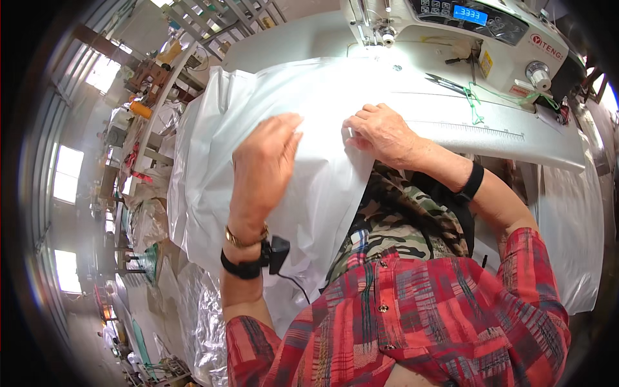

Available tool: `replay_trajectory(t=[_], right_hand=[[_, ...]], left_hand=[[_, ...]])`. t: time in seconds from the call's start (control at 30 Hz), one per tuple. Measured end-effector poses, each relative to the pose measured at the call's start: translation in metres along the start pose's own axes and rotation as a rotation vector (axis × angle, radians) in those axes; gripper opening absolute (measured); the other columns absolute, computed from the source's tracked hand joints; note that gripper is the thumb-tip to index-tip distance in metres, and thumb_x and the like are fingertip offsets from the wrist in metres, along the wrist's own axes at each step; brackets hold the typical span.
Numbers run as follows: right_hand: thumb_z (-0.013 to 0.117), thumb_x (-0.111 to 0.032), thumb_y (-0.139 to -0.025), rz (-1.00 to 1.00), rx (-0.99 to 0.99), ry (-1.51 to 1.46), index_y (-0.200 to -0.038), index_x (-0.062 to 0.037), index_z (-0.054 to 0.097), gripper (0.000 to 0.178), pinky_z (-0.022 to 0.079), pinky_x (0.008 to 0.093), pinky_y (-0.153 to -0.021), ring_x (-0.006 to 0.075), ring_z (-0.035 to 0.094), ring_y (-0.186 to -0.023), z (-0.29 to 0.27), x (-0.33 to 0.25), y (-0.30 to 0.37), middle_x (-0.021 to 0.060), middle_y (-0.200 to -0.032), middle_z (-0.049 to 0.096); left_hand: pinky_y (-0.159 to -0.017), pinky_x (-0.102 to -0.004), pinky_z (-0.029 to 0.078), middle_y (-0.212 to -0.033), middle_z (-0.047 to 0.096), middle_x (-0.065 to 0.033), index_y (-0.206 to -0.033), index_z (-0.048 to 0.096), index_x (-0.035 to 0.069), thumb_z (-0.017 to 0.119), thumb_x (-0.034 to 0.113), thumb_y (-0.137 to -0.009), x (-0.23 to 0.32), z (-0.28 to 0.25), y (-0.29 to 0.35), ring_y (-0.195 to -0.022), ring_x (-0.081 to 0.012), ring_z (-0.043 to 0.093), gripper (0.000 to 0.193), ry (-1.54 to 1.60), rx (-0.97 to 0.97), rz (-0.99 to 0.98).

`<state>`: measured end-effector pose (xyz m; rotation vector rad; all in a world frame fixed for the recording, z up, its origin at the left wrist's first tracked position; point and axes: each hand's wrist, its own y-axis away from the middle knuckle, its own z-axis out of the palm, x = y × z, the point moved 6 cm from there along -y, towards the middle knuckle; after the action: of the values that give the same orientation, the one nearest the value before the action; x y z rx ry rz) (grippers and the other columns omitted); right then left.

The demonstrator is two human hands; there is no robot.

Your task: The recorder is sewing large white plastic or fabric sheets using an industrial sewing machine.

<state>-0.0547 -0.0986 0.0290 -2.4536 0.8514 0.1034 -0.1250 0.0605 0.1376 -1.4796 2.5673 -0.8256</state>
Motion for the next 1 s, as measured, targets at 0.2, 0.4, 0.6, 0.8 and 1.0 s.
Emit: replay_trajectory(t=[0.2, 0.4, 0.6, 0.8, 1.0], right_hand=[[0.069, -0.021, -0.087, 0.101, 0.222, -0.054, -0.110, -0.0037, 0.063, 0.029, 0.047, 0.0400, -0.089, 0.0299, 0.062, -0.096, -0.025, 0.031, -0.030, 0.0122, -0.105, 0.065], [0.063, -0.040, -0.091, 0.163, -0.086, 0.048, -0.127, -0.0007, 0.059, 0.053, 0.038, 0.0458, -0.105, 0.0310, 0.049, -0.128, 0.014, 0.057, -0.042, 0.0161, -0.133, 0.058], [0.062, -0.041, -0.091, 0.130, -0.058, 0.037, -0.128, -0.0007, 0.059, 0.055, 0.036, 0.0461, -0.107, 0.0310, 0.047, -0.131, 0.009, 0.048, -0.034, 0.0151, -0.137, 0.056], [0.063, -0.041, -0.090, 0.138, -0.051, 0.066, -0.128, -0.0013, 0.059, 0.055, 0.036, 0.0462, -0.108, 0.0304, 0.047, -0.131, 0.010, 0.044, -0.035, 0.0150, -0.137, 0.056], [0.064, -0.040, -0.090, 0.134, -0.035, 0.075, -0.128, -0.0012, 0.059, 0.054, 0.036, 0.0457, -0.109, 0.0303, 0.048, -0.131, 0.010, 0.044, -0.036, 0.0152, -0.137, 0.056]], left_hand=[[-0.086, -0.0403, 0.051, -0.106, 0.068, -0.0201, -0.107, 0.066, -0.002, 0.056, 0.006, -0.092, -0.065, 0.049, -0.063, -0.097, -0.0375, 0.065, 0.019, 0.004, 0.027, 0.052], [-0.087, -0.0451, 0.049, -0.105, 0.068, -0.0200, -0.105, 0.066, -0.001, 0.054, 0.017, -0.095, -0.114, 0.143, -0.120, -0.097, -0.0398, 0.062, 0.024, -0.102, -0.216, -0.034], [-0.096, -0.0459, 0.047, -0.128, 0.060, -0.0170, -0.121, 0.060, 0.001, 0.053, 0.025, -0.096, -0.111, 0.153, -0.107, -0.118, -0.0352, 0.055, 0.035, -0.197, -0.142, -0.065], [-0.102, -0.0435, 0.044, -0.141, 0.052, -0.0141, -0.135, 0.051, 0.001, 0.059, 0.025, -0.094, -0.107, 0.153, -0.096, -0.127, -0.0322, 0.050, 0.049, -0.255, -0.034, -0.046], [-0.098, -0.0438, 0.045, -0.134, 0.054, -0.0136, -0.138, 0.050, 0.002, 0.064, 0.025, -0.091, -0.099, 0.145, -0.104, -0.120, -0.0310, 0.053, 0.054, -0.202, -0.001, -0.065]])
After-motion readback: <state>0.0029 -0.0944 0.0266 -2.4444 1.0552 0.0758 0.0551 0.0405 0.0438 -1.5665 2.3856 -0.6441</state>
